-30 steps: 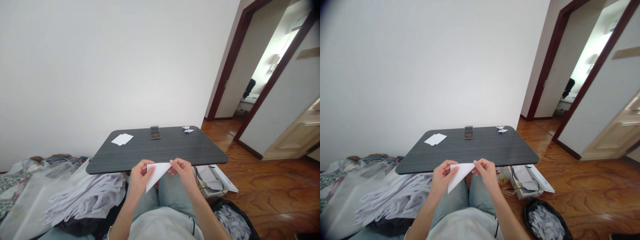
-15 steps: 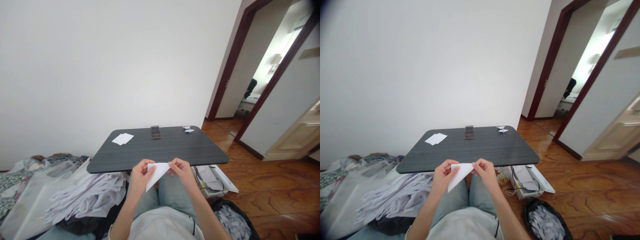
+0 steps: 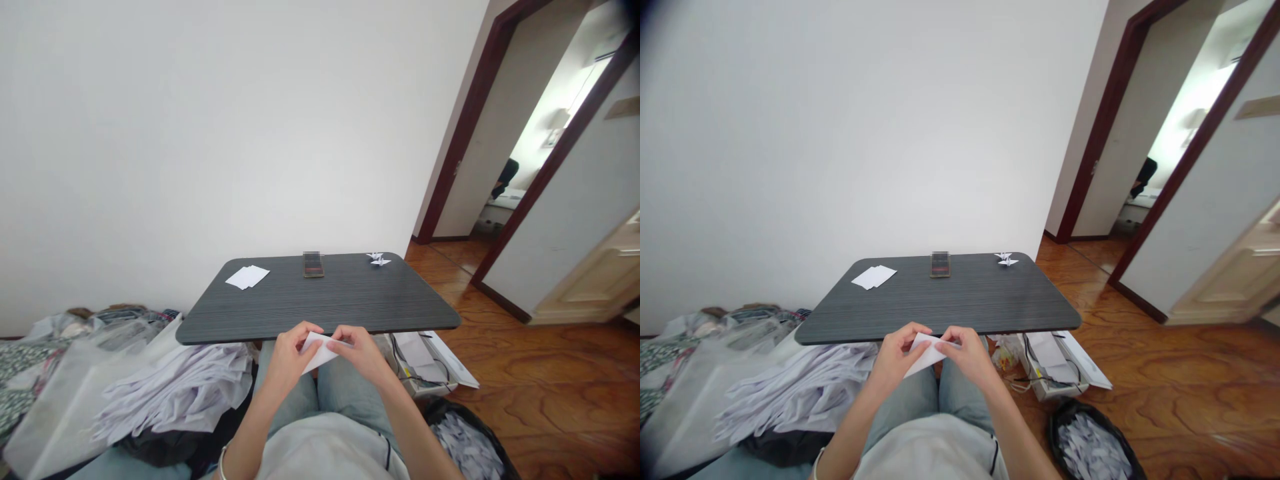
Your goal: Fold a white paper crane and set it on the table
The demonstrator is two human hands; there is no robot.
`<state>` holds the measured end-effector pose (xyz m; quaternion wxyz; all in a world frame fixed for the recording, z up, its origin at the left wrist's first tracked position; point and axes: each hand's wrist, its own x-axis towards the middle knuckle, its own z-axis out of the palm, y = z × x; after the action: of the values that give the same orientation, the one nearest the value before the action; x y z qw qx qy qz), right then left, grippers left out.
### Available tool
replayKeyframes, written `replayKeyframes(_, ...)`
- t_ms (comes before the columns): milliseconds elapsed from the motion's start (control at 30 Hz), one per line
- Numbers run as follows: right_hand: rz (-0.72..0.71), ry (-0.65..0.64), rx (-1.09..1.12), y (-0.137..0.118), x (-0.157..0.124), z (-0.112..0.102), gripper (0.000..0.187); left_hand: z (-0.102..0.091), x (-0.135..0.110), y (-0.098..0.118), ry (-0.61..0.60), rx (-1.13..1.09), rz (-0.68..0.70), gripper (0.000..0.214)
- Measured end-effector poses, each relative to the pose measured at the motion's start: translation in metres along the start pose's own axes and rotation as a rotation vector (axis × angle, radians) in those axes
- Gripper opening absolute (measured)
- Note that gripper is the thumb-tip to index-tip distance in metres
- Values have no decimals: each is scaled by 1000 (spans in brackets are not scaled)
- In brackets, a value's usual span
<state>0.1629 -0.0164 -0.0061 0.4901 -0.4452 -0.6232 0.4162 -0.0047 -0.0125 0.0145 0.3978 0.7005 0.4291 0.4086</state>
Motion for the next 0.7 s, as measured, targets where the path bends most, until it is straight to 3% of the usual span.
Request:
replayKeyframes(267, -28, 216, 218, 5, 2, 3, 26, -5, 6, -2, 127, -232, -77, 36)
replayKeyframes(500, -25, 319, 365, -2, -1, 18, 26, 12, 5, 1, 363, -635, -161, 47)
replayKeyframes(600, -30, 334, 390, -5, -3, 21, 25, 21, 4, 3, 363, -729, -189, 45)
replayKeyframes(700, -32, 308, 424, -7, -3, 25, 25, 29, 4, 2, 344, -753, -172, 30)
